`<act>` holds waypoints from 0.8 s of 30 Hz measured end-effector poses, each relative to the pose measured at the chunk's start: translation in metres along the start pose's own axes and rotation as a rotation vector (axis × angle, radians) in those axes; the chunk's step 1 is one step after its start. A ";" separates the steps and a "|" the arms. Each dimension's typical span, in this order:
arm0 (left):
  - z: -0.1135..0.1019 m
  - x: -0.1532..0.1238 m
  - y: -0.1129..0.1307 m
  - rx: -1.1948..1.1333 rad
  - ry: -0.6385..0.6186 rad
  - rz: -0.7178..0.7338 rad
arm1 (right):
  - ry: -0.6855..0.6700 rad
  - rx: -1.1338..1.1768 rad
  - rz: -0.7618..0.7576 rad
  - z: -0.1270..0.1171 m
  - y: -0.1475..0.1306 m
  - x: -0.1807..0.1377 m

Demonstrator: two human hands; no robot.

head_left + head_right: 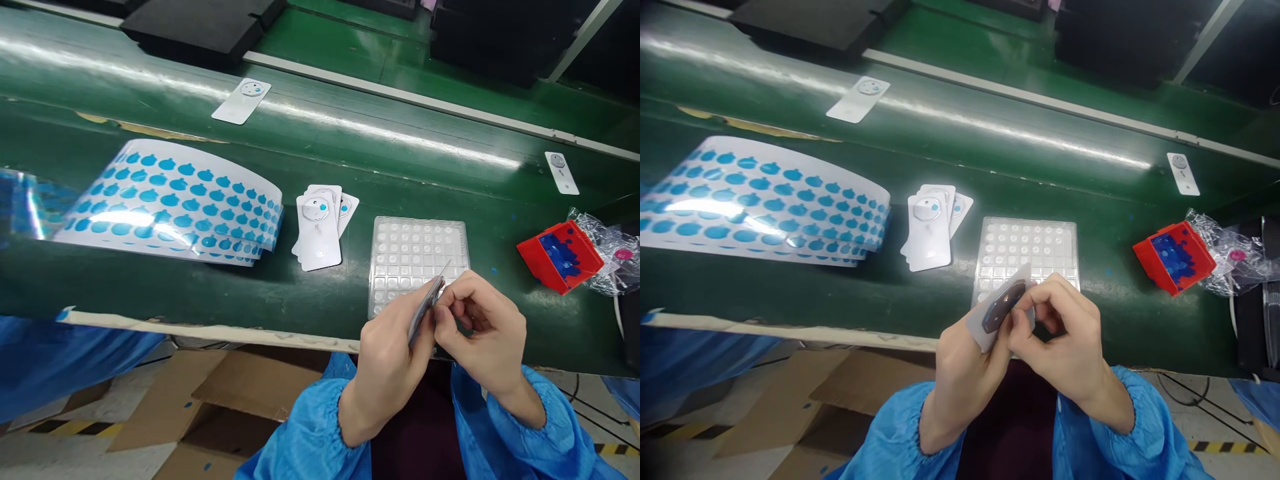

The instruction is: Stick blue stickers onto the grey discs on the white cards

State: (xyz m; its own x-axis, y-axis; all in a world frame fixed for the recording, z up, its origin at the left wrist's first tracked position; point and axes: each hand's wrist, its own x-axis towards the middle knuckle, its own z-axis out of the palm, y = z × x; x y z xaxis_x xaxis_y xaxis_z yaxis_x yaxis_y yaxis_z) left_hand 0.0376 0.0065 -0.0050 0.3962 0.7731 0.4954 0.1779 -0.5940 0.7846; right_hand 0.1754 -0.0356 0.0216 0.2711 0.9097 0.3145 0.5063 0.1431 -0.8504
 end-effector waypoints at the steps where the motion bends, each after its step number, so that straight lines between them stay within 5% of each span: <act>1: 0.001 0.000 0.000 -0.001 0.008 0.008 | -0.015 0.040 0.048 0.001 -0.001 -0.001; 7: -0.004 0.000 -0.001 -0.098 -0.070 -0.270 | 0.020 0.196 0.143 -0.009 0.001 -0.005; 12: -0.012 -0.002 -0.012 -0.253 -0.058 -0.650 | 0.369 0.042 0.122 -0.059 0.020 0.000; 15: -0.013 0.002 -0.012 -0.343 -0.031 -0.831 | 0.450 -0.071 0.141 -0.088 0.030 -0.002; 20: -0.009 0.009 -0.009 -0.555 -0.134 -0.938 | 0.562 -0.152 0.119 -0.105 0.043 -0.008; 24: -0.005 0.009 -0.017 -0.650 -0.204 -0.918 | 0.513 -0.097 0.126 -0.101 0.047 -0.009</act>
State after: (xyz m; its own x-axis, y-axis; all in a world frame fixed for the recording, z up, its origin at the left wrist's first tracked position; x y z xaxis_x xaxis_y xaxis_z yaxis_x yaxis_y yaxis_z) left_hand 0.0336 0.0252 -0.0120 0.5066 0.7699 -0.3880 -0.0006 0.4503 0.8929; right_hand 0.2793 -0.0768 0.0212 0.6878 0.6065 0.3990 0.5109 -0.0140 -0.8595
